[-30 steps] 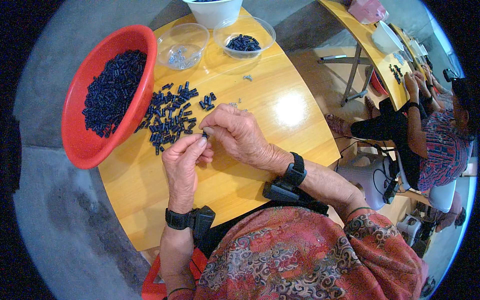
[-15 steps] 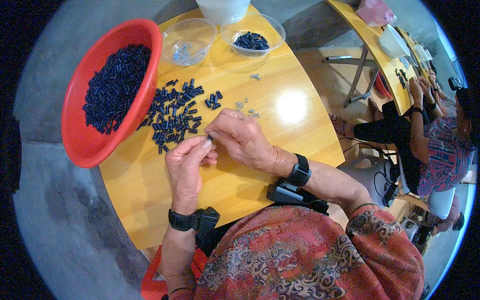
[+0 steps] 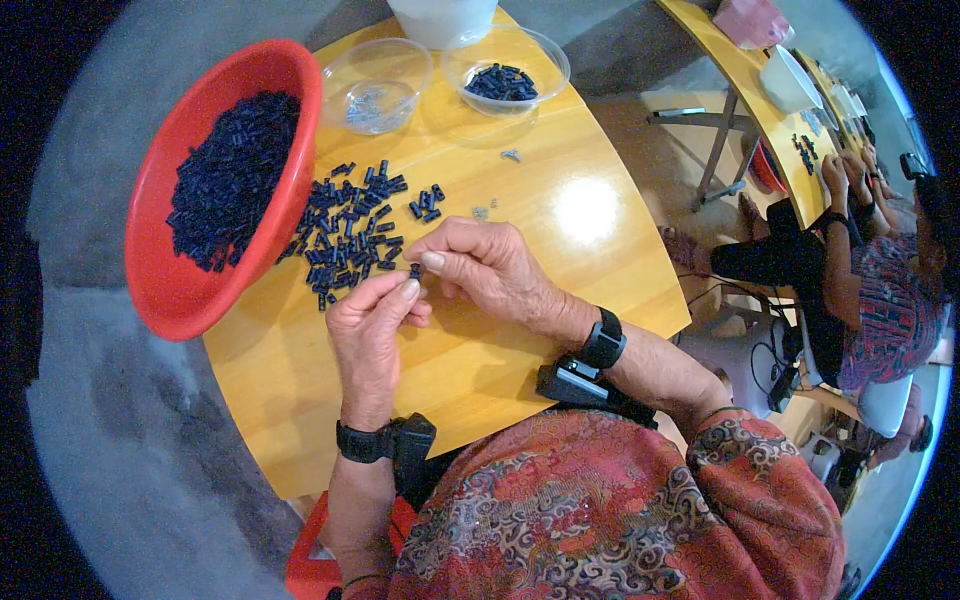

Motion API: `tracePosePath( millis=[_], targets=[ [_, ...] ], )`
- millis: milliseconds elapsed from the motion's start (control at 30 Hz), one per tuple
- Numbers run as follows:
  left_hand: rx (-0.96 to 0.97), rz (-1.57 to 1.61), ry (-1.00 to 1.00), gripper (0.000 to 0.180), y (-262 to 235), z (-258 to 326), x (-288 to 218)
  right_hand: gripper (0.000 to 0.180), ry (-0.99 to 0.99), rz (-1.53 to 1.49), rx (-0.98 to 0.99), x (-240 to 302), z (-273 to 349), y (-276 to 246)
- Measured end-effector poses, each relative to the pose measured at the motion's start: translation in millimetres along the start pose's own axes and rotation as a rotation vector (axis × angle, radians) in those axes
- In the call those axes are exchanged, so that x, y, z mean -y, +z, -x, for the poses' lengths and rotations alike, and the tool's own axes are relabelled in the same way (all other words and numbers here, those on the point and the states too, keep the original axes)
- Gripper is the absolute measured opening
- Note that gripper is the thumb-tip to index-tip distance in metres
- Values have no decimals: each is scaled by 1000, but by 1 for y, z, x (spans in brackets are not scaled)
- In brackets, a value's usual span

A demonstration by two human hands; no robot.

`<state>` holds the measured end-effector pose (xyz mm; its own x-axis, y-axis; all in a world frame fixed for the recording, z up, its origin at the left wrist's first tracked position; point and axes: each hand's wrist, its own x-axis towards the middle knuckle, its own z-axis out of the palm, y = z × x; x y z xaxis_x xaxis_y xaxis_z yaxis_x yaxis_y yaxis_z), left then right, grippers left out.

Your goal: The person picks up a blue plastic piece and a small metal piece, joins them together by hand, and places the assembled unit on the table, repeating the process.

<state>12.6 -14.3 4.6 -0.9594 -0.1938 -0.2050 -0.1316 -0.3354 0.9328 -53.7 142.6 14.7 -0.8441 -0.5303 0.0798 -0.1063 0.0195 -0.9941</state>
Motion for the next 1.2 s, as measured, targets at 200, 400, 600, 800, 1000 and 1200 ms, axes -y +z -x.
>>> tracePosePath(
  millis=[200, 400, 600, 800, 1000, 1200],
  targets=[
    [23, -120, 20, 13, 1, -2, 0, 13, 107, -183, -20, -3, 0, -3],
    [73, -147, 15, 12, -1, -2, 1, 10, 58, -115, 5, -4, 0, -5],
    [108, -58, -33, 15, -4, -3, 3, 10, 95, -192, 10, 0, -3, -5],
    [129, 1, -81, 18, -7, -4, 5, 9, 147, -193, 45, 1, -5, -9],
    [105, -48, -78, 17, -4, -2, 1, 9, 45, -96, 46, -6, -4, -7],
    [83, -126, -53, 14, 1, -2, 0, 10, -117, 169, 7, -14, -4, -7]
  ],
)
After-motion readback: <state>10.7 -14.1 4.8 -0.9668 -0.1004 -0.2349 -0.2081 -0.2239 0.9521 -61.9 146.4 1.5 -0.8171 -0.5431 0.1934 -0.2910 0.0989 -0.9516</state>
